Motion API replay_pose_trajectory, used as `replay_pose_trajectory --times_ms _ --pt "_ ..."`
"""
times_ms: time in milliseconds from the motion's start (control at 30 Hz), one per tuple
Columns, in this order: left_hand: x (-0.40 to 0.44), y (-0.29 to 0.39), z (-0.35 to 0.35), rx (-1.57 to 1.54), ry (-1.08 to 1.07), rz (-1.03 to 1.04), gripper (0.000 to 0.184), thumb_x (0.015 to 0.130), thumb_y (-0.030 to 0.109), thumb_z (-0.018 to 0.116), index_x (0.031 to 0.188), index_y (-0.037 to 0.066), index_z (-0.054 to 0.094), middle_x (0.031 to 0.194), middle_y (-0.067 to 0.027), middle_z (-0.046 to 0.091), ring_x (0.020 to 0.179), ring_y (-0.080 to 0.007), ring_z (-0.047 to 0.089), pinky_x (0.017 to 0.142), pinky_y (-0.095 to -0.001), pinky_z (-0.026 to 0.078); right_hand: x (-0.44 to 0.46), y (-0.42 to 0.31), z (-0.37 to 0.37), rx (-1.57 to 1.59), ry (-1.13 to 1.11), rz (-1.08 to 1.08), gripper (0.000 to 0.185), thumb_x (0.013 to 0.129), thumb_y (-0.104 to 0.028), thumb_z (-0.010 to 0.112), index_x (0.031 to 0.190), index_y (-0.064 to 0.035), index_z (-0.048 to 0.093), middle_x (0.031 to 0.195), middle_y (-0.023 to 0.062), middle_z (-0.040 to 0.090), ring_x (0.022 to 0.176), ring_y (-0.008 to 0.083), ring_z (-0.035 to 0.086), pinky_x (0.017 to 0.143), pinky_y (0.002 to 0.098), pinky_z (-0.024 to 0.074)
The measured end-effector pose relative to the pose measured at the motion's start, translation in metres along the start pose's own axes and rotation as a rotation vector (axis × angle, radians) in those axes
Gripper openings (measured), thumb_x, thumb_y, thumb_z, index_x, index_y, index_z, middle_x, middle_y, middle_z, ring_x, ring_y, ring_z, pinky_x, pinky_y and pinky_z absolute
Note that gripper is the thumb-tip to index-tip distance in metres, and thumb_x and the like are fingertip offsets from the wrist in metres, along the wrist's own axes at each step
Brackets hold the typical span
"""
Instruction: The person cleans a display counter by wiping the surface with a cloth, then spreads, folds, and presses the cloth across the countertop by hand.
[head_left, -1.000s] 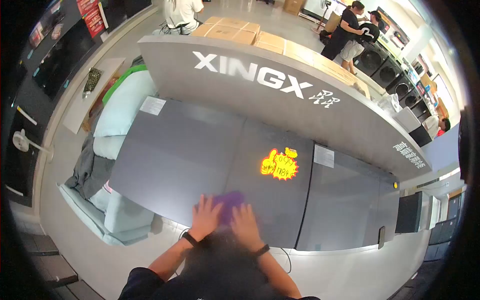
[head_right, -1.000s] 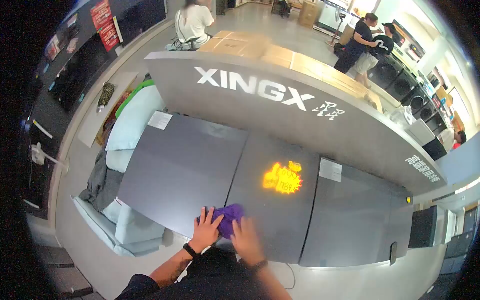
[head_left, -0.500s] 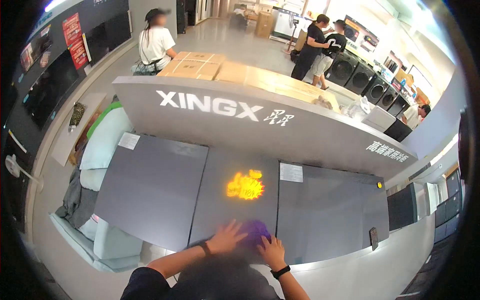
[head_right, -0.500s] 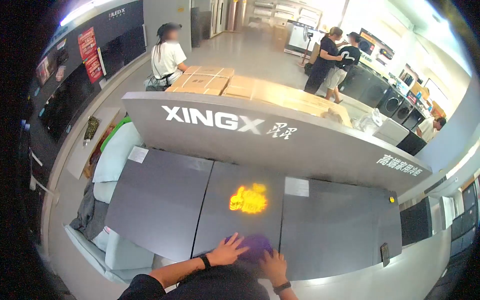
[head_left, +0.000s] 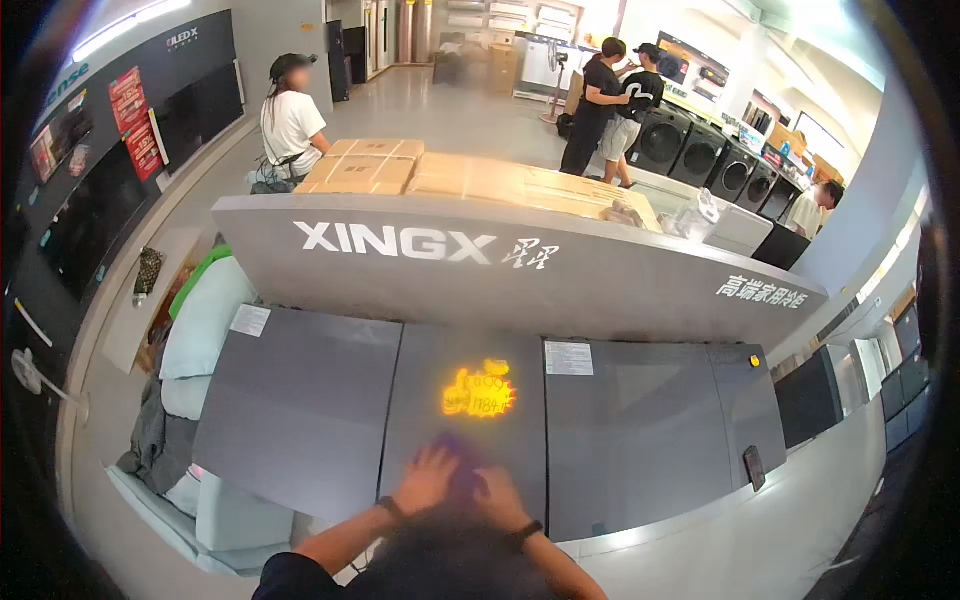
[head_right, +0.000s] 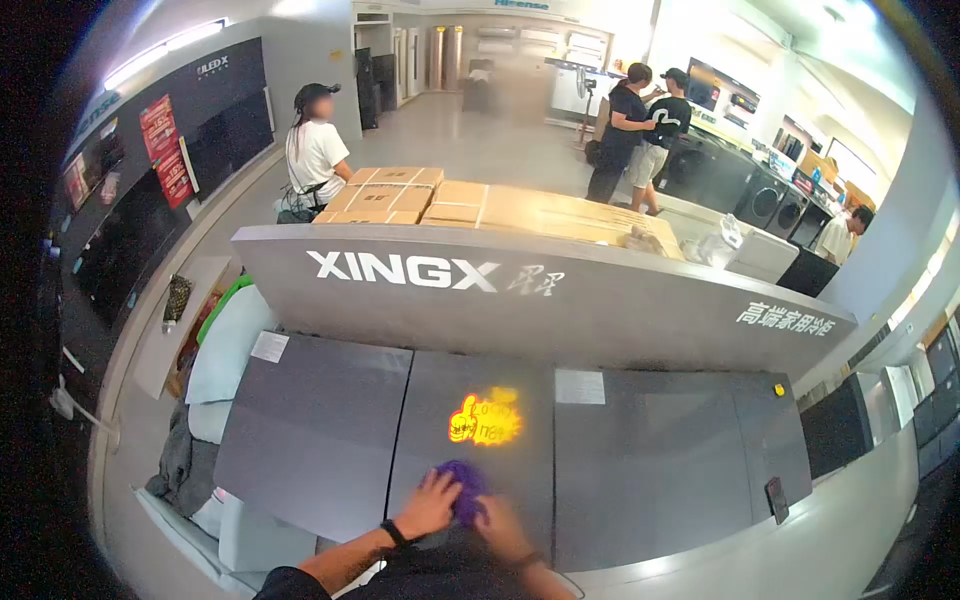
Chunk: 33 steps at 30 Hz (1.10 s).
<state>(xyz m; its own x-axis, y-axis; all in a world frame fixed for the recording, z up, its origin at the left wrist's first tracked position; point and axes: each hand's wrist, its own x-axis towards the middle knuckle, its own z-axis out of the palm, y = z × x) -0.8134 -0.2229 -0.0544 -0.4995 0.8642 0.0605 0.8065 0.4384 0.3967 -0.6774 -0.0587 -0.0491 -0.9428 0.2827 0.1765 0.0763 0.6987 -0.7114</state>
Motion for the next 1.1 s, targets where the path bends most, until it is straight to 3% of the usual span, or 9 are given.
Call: replay_pose_trajectory --times_ms 67,233,400,500,567,667,833,967,1100 --pt "0.005 0.026 0.012 0.107 -0.066 0.108 0.06 0.081 0.019 0.063 0.138 0.014 0.049 0.147 -0.0183 0.041 0.137 -0.0472 0.036 0.101 -0.0664 0.039 -0.023 0.025 -0.014 -0.233 0.004 0.013 0.031 0.082 -0.011 0.065 0.113 -0.0073 0.062 0.108 0.0159 0.061 0.105 0.0379 0.055 0.091 0.0467 0.0475" --pt "0.02 0.046 -0.007 0.189 -0.111 0.284 0.048 0.084 0.022 0.061 0.132 0.019 0.057 0.141 -0.0135 0.047 0.135 -0.0361 0.04 0.096 -0.0665 0.041 -0.053 0.013 -0.047 -0.372 -0.019 0.2 0.026 0.08 -0.013 0.066 0.106 -0.008 0.062 0.103 0.0148 0.06 0.101 0.0372 0.057 0.086 0.0474 0.0496" --pt "0.0 0.02 -0.027 0.01 -0.241 0.018 0.037 0.087 0.022 0.062 0.123 0.017 0.064 0.128 -0.0119 0.056 0.124 -0.0325 0.05 0.091 -0.0575 0.047 -0.03 -0.013 -0.034 -0.349 -0.116 0.151 0.028 0.084 -0.022 0.067 0.105 -0.0056 0.061 0.102 0.0166 0.06 0.099 0.0386 0.059 0.084 0.0484 0.0505" --pt "-0.025 -0.026 -0.03 -0.211 -0.027 -0.094 0.042 0.087 0.022 0.065 0.128 0.014 0.06 0.118 -0.017 0.062 0.111 -0.038 0.059 0.088 -0.0506 0.051 0.011 -0.029 -0.01 -0.291 -0.134 -0.005 0.027 0.088 -0.026 0.065 0.101 -0.0036 0.06 0.104 0.0197 0.062 0.099 0.0409 0.061 0.081 0.0498 0.0514" --pt "-0.041 -0.051 -0.038 -0.309 0.008 -0.199 0.044 0.089 0.023 0.061 0.131 0.01 0.056 0.117 -0.0209 0.062 0.109 -0.0394 0.059 0.092 -0.0476 0.049 0.03 -0.045 0.007 -0.27 -0.314 -0.004 0.028 0.09 -0.028 0.064 0.103 -0.0031 0.058 0.108 0.021 0.062 0.099 0.0413 0.062 0.082 0.0498 0.051" --pt "-0.061 -0.07 -0.049 -0.4 0.038 -0.351 0.048 0.089 0.023 0.06 0.134 0.006 0.053 0.116 -0.0246 0.063 0.107 -0.041 0.06 0.094 -0.0471 0.049 0.053 -0.074 0.024 -0.035 -0.313 -0.098 0.03 0.089 -0.025 0.065 0.107 -0.0022 0.057 0.115 0.0217 0.062 0.102 0.0419 0.062 0.085 0.05 0.0503" --pt "-0.044 -0.039 -0.084 -0.324 -0.157 -0.399 0.043 0.089 0.024 0.06 0.128 0.005 0.057 0.115 -0.0206 0.065 0.108 -0.0398 0.061 0.093 -0.0467 0.049 0.031 -0.066 0.035 0.018 -0.149 0.121 0.031 0.088 -0.024 0.065 0.11 -0.0024 0.056 0.118 0.0209 0.061 0.105 0.0426 0.061 0.088 0.0509 0.0494" --pt "-0.018 -0.027 -0.033 -0.44 -0.059 0.045 0.035 0.091 0.022 0.057 0.122 0.006 0.062 0.112 -0.0174 0.066 0.108 -0.0376 0.061 0.092 -0.0463 0.049 -0.012 -0.038 -0.003 0.007 -0.052 0.401 0.035 0.088 -0.025 0.064 0.115 -0.0036 0.057 0.116 0.0206 0.062 0.107 0.0423 0.06 0.088 0.051 0.0496" --pt "0.004 0.01 -0.02 -0.318 -0.165 0.239 0.033 0.094 0.025 0.055 0.122 0.008 0.063 0.118 -0.0139 0.064 0.111 -0.0345 0.06 0.093 -0.0454 0.05 -0.043 -0.02 -0.022 -0.256 -0.066 0.375 0.04 0.084 -0.023 0.067 0.118 -0.0031 0.059 0.114 0.0179 0.064 0.106 0.0393 0.06 0.09 0.0463 0.0495"
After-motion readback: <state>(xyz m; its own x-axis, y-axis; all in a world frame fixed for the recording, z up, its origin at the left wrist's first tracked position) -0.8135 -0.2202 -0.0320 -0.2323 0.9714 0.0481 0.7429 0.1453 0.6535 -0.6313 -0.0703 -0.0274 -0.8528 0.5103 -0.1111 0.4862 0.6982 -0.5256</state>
